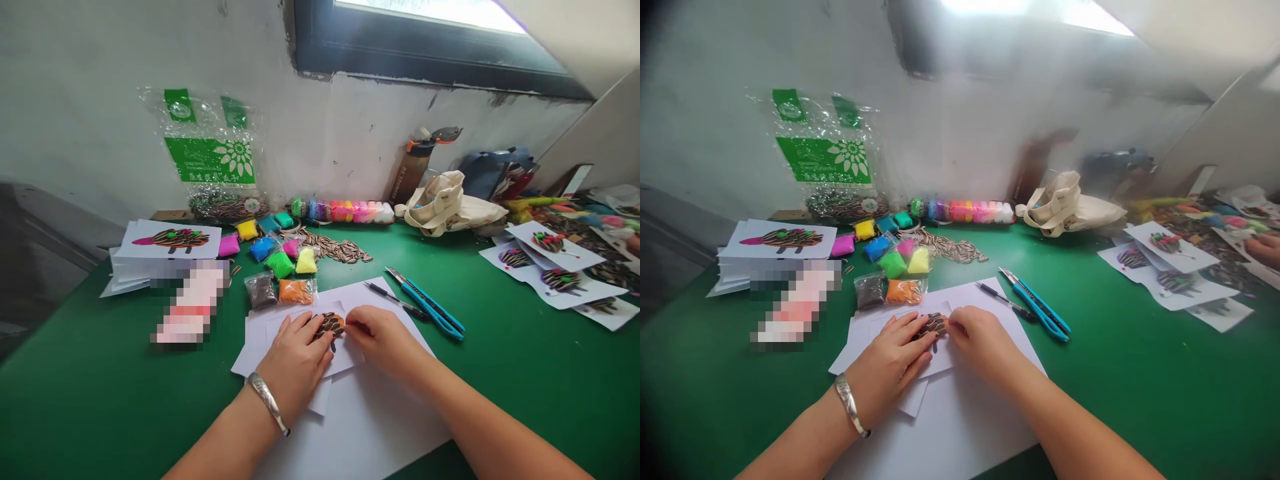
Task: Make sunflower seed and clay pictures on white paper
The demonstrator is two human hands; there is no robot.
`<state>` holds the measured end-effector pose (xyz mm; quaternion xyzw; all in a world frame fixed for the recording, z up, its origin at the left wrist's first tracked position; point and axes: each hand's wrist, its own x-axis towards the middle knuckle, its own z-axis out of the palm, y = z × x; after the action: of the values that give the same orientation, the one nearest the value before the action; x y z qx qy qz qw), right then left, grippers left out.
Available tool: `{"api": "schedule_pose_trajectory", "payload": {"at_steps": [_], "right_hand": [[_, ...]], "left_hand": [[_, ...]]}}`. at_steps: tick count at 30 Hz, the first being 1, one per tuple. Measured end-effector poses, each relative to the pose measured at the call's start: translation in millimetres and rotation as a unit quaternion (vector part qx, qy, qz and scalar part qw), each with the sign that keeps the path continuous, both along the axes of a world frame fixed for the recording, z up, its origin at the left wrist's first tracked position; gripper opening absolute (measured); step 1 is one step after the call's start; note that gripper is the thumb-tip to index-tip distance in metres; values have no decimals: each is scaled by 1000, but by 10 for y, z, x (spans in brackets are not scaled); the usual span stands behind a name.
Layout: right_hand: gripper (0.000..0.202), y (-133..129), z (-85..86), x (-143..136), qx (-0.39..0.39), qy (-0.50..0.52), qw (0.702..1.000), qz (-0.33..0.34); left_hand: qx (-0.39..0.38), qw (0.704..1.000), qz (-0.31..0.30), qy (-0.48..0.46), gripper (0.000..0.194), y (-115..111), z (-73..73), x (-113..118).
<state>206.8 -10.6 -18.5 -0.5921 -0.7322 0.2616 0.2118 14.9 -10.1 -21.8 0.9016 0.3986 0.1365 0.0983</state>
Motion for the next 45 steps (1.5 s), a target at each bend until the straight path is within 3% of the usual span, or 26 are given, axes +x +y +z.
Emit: {"api": "schedule_pose_trajectory", "payload": {"at_steps": [18, 21, 25, 28, 32, 36, 40, 45], "right_hand": [[19, 36, -30, -7, 21, -56, 998, 37], [21, 246, 74, 149, 56, -111, 992, 11], [27, 713, 182, 332, 97, -172, 979, -43], [28, 1005, 136, 345, 100, -218, 969, -57], [26, 1155, -17, 284, 83, -263, 959, -60], [22, 1164, -85, 234, 72, -283, 955, -54], [25, 1106, 32, 192, 82, -268, 959, -46], [23, 695, 190, 175, 97, -185, 978, -24]], "left_hand": [[11, 1000, -7, 5, 29, -5, 14, -2], [9, 1000, -9, 0, 32, -8, 23, -10], [17, 999, -5, -38, 38, 1, 23, -35], [32, 997, 1, -77, 37, 21, 8, -70], [36, 995, 3, -98, 33, 41, 4, -107], [28, 996, -1, -83, 31, 42, 27, -102], [27, 997, -7, -73, 29, 43, 46, -91], [36, 997, -8, -72, 29, 48, 58, -79]]}}
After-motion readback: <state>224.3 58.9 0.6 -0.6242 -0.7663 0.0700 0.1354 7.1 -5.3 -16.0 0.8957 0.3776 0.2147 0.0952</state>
